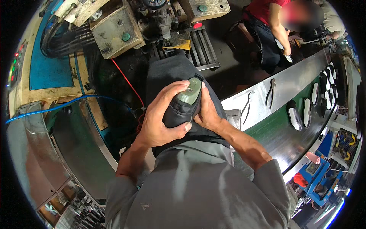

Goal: Using a lasting machine to shape shoes and placing them on a conveyor belt in a factory setting.

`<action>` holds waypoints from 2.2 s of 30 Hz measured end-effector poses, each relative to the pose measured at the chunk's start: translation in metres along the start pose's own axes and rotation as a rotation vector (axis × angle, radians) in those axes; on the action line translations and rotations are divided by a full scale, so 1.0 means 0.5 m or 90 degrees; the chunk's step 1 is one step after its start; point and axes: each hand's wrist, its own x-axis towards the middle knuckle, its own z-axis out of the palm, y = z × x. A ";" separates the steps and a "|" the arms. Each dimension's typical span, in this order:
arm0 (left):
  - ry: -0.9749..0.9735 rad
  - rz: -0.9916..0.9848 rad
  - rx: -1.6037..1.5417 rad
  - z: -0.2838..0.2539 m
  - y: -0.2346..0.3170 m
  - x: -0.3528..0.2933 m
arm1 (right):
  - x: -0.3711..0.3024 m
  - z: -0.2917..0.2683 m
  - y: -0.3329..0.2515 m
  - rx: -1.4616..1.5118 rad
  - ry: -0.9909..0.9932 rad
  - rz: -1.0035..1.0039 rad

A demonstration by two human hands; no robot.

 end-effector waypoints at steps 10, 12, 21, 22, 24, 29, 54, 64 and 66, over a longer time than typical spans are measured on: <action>0.104 -0.089 -0.254 -0.053 -0.070 0.098 | 0.161 -0.150 -0.107 0.128 -0.166 0.241; 0.167 -0.169 -0.294 -0.052 -0.139 0.137 | 0.177 -0.163 -0.122 0.303 -0.156 0.380; 0.259 -0.507 -0.470 0.026 -0.364 0.165 | 0.065 -0.097 -0.147 -0.388 -0.221 0.170; 0.281 -0.345 -0.128 0.013 -0.386 0.173 | 0.064 -0.099 -0.140 -0.399 -0.205 0.143; 0.283 -0.132 0.204 -0.006 -0.395 0.192 | 0.071 -0.107 -0.132 -0.382 -0.202 0.133; 0.205 -0.127 0.290 -0.024 -0.423 0.189 | 0.086 -0.118 -0.118 -0.359 -0.185 0.089; 0.235 -0.109 -0.556 -0.349 -0.306 0.600 | 0.395 -0.314 -0.182 -0.372 0.037 0.140; 0.308 -0.068 -0.436 -0.317 -0.119 0.248 | 0.769 -0.217 -0.123 -0.412 0.057 -0.018; 0.404 -0.130 -0.380 -0.295 -0.106 0.161 | 0.811 -0.180 -0.094 -0.391 0.065 0.001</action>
